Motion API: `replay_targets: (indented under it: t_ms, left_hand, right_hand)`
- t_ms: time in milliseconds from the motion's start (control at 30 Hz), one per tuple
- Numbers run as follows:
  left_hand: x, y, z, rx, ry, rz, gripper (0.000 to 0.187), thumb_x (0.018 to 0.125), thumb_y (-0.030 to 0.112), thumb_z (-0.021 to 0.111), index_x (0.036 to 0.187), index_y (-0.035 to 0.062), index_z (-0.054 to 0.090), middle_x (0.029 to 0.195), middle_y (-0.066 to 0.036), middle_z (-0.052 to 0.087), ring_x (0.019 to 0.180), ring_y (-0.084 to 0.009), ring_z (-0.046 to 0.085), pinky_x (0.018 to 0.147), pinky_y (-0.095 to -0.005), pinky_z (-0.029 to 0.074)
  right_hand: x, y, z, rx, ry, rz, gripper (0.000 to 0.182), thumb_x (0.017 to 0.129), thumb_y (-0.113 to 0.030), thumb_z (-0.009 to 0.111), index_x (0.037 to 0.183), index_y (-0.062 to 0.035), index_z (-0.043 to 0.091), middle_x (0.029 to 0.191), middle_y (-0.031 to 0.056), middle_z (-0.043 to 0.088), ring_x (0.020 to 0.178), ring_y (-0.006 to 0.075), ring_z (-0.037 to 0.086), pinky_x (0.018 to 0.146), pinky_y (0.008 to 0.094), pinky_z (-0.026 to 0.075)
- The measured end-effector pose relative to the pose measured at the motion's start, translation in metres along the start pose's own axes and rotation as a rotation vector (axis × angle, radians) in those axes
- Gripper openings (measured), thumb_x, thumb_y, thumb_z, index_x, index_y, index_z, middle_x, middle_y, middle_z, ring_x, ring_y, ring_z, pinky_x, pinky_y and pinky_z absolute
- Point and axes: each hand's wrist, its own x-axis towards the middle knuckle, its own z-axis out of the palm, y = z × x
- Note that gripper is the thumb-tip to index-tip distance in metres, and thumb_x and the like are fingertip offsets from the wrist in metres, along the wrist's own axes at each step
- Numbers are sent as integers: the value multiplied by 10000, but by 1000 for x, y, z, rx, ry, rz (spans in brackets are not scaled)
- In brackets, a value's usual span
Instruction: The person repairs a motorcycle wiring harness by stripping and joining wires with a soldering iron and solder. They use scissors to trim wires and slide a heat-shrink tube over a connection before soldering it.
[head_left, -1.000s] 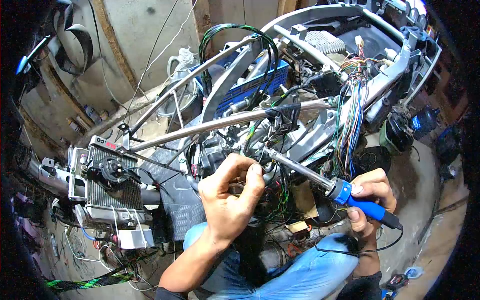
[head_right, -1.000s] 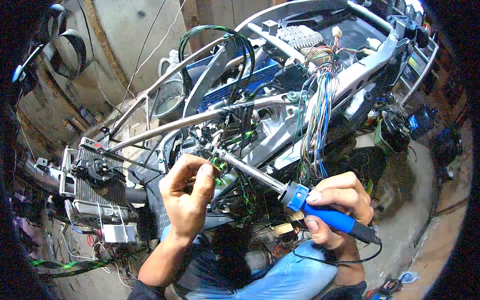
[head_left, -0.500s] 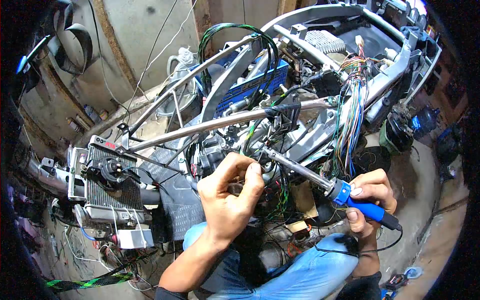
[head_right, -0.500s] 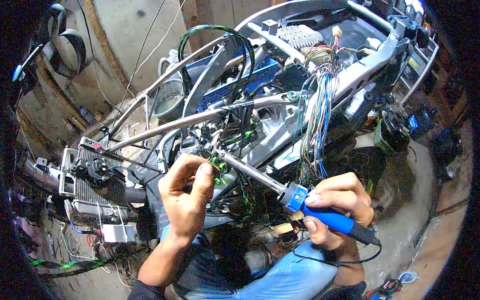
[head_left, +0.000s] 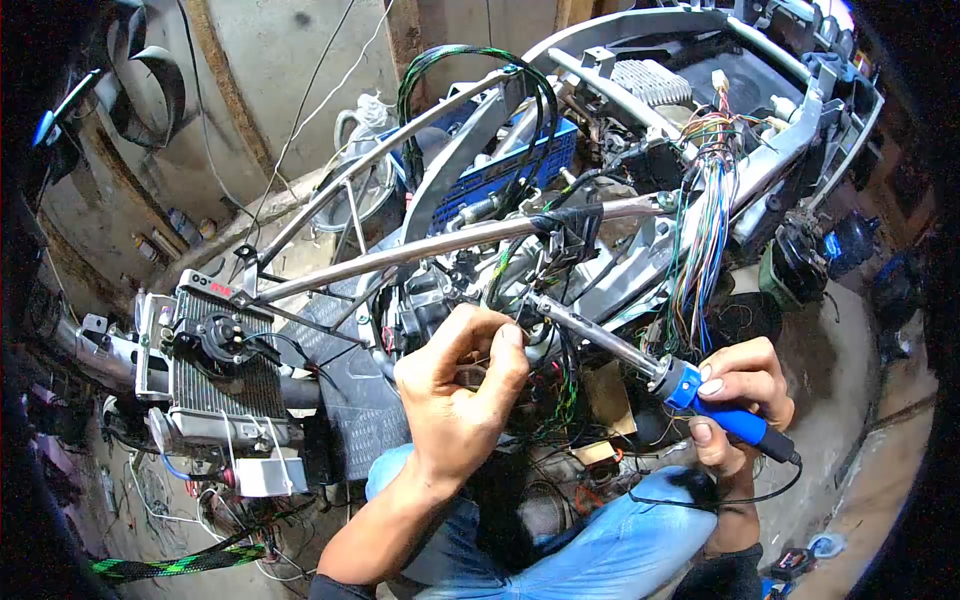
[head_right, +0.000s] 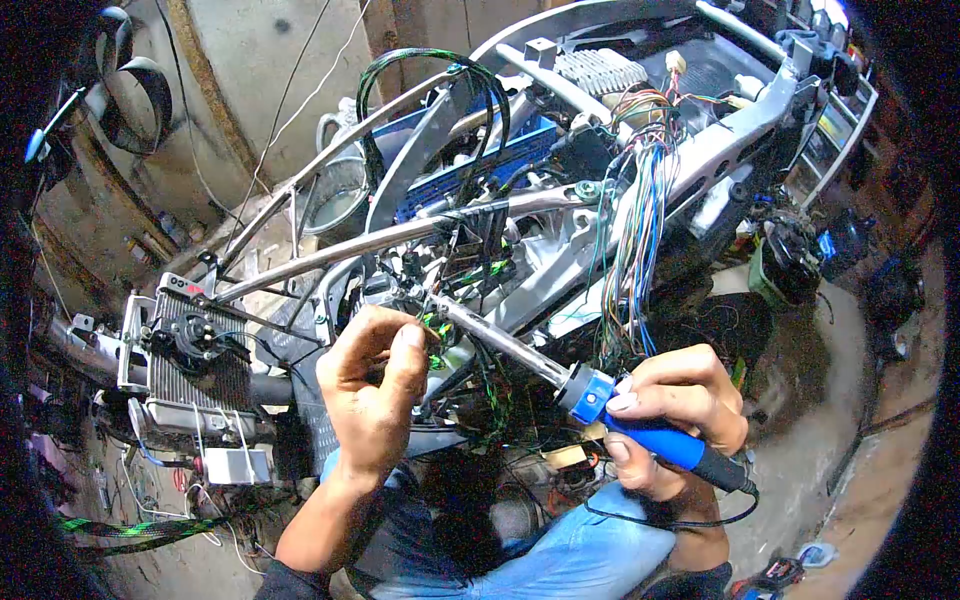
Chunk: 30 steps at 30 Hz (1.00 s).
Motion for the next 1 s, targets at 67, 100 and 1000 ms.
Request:
replay_targets:
  t_ms: [67,100,1000]
  left_hand:
    - [0,-1,0,7,1,7,95,899,67,663,866,-21,656,676,-16,599,628,-52,534,584,-229,438]
    - [0,-1,-1,15,-2,11,95,899,68,663,867,-21,656,675,-18,598,629,-54,535,583,-230,438]
    - [1,2,-1,11,-26,-7,95,903,65,660,878,-27,658,720,-24,625,672,-53,567,636,-228,470]
  right_hand:
    - [0,0,0,-4,-7,1,264,721,-243,813,914,-104,700,873,91,630,758,180,611,690,292,498]
    - [0,0,0,-4,-7,0,263,719,-245,814,915,-110,703,875,89,627,758,179,610,690,292,498]
    - [-2,-11,-1,4,-10,73,219,675,-228,794,882,-165,759,922,81,616,806,173,595,724,296,497]
